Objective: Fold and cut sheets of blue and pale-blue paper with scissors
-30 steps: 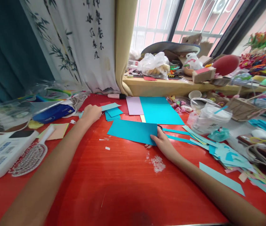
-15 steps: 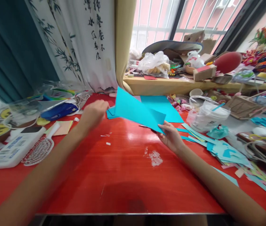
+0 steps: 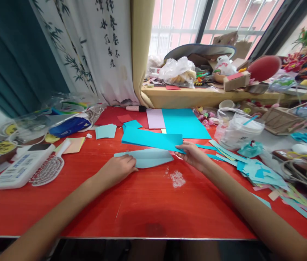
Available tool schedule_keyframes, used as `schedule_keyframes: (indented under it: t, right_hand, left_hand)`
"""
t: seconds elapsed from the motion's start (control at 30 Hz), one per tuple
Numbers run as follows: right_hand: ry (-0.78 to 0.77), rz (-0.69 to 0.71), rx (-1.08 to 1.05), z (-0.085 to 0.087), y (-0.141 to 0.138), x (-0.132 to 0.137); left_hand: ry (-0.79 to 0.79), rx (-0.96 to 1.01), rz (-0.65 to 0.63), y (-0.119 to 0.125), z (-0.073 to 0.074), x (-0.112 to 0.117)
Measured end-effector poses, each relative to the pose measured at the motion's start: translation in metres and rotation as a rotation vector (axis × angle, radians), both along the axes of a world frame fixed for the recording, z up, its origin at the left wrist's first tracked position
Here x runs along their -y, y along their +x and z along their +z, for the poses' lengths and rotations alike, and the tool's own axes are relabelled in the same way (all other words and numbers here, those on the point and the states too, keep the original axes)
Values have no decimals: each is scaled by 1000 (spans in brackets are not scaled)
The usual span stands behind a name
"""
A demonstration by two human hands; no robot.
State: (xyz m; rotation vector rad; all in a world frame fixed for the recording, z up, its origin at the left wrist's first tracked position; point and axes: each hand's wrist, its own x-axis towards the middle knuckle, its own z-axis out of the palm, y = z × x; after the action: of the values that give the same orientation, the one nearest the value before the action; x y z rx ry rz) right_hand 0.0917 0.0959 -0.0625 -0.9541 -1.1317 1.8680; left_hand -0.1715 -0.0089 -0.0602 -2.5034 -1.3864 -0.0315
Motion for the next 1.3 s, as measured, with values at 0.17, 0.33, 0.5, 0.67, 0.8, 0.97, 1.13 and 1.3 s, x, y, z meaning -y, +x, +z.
schedule_keyframes:
  t: [0.17,0.33,0.5,0.67,0.8,0.97,1.13,1.3]
  right_hand:
    - [-16,-21,-4,1,2,-1]
    - [-13,-30,-20,2,1,1]
    - [-17,-20,-21,2,-1,2]
    - [-20,-21,-27,3,-1,2]
    - [-27,-17,-30,3,-1,3]
    - [-32,-23,-28,3,-1,4]
    - [-18,-32,-14,2,1,1]
    - [-15,-57,3,0,5,-6]
  left_hand:
    - [-192,104,38,0,8,-5]
    - [-274,170,108,3,5,-4]
    - [-265,185,135,8,6,-1]
    - [-228,237,109,8,-4,-1]
    - [-219,241,114,7,-6,0]
    - [-209,244,105,10,-3,-2]
    - [-187,237,100,13,-3,-2]
    - [-152,143,160,17,-1,-1]
